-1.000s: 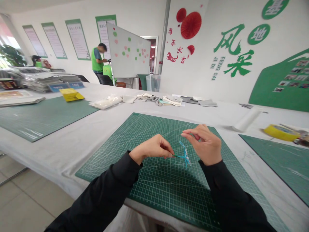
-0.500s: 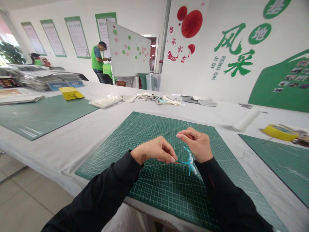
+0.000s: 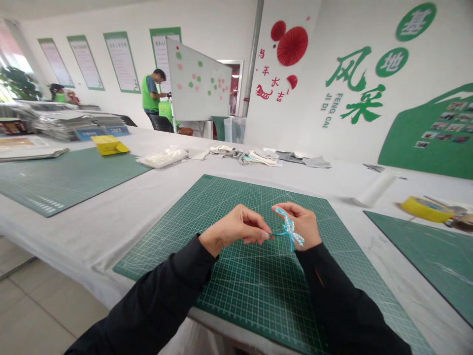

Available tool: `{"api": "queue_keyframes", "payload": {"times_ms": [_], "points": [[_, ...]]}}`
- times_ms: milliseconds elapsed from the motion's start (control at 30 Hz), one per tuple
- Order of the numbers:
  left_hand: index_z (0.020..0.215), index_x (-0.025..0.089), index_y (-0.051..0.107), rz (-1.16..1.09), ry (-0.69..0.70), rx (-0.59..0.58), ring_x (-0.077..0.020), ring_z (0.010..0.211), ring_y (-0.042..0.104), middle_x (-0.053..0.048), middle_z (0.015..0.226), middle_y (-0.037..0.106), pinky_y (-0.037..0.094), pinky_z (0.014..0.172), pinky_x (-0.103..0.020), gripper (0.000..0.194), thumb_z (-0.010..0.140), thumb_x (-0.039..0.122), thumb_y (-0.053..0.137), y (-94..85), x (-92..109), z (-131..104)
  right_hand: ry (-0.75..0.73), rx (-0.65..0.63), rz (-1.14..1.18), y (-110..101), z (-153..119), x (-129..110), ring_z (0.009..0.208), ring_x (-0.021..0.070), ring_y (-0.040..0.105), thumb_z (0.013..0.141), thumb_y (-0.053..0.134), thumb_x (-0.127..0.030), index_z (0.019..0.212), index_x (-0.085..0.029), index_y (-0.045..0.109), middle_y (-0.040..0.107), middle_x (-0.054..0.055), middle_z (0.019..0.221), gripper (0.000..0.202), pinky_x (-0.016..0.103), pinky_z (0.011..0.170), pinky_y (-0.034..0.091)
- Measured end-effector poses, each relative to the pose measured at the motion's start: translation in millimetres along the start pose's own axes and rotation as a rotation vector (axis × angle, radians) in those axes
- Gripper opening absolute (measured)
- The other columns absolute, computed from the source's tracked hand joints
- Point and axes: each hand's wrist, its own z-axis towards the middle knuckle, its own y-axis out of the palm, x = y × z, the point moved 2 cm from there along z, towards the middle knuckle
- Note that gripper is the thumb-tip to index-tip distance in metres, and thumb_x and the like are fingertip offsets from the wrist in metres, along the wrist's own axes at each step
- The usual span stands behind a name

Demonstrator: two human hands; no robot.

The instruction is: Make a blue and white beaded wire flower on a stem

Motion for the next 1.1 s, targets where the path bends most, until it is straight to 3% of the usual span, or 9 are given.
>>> {"api": "queue_keyframes", "payload": {"times_ms": [200,433,700,800,900,1100], "points": [[0.065,0.013,0.072,-0.101,0.102,0.160,-0.0033,0.039,0.038,-0.001,0.055,0.060,0.024,0.041,-0.021,0.009,0.062,0.021,0.077,-8.1,6,2,0.010,0.095,0.069,-11,5,3,0.054,0.0125,0.051,0.057,0.082,-0.045,0.069,-0.016,0.073,0.063,0.001,0.057,0.033,0.029,0.054,0.040],[0.066,0.013,0.071,-0.106,0.213,0.332,-0.0030,0.039,0.037,0.000,0.054,0.059,0.023,0.041,-0.020,0.010,0.064,0.022,0.076,-7.5,20,4,-0.057,0.195,0.068,-16,5,-5,0.060,0.0126,0.050,0.060,0.082,-0.039,0.069,-0.017,0.073,0.061,0.000,0.060,0.025,0.029,0.057,0.039],[0.071,0.014,0.072,-0.149,0.352,0.301,-0.0030,0.042,0.040,0.000,0.059,0.063,0.027,0.043,-0.019,0.011,0.069,0.024,0.074,0.3,85,23,-0.203,0.206,0.141,-16,29,-62,0.060,0.0108,0.048,0.061,0.082,-0.035,0.068,-0.017,0.071,0.057,-0.001,0.062,0.021,0.027,0.055,0.038],[0.070,0.013,0.071,-0.136,0.390,0.335,-0.0026,0.042,0.041,0.000,0.060,0.063,0.027,0.043,-0.019,0.009,0.068,0.022,0.074,2.1,100,30,-0.207,0.238,0.196,-19,35,-85,0.060,0.0099,0.047,0.061,0.082,-0.032,0.067,-0.018,0.070,0.055,-0.002,0.059,0.019,0.026,0.055,0.037],[0.069,0.012,0.071,-0.117,0.365,0.410,-0.0022,0.040,0.040,0.000,0.056,0.061,0.026,0.042,-0.018,0.009,0.066,0.020,0.074,2.0,99,36,-0.173,0.252,0.197,-27,38,-93,0.059,0.0091,0.046,0.060,0.083,-0.032,0.066,-0.019,0.069,0.055,-0.003,0.058,0.019,0.025,0.054,0.035],[0.068,0.011,0.070,-0.148,0.304,0.481,-0.0019,0.038,0.039,0.000,0.052,0.060,0.023,0.039,-0.017,0.009,0.063,0.017,0.075,2.2,91,50,-0.042,0.165,0.008,-44,43,-91,0.058,0.0088,0.047,0.059,0.083,-0.036,0.068,-0.019,0.068,0.059,-0.001,0.063,0.025,0.024,0.048,0.028]]}}
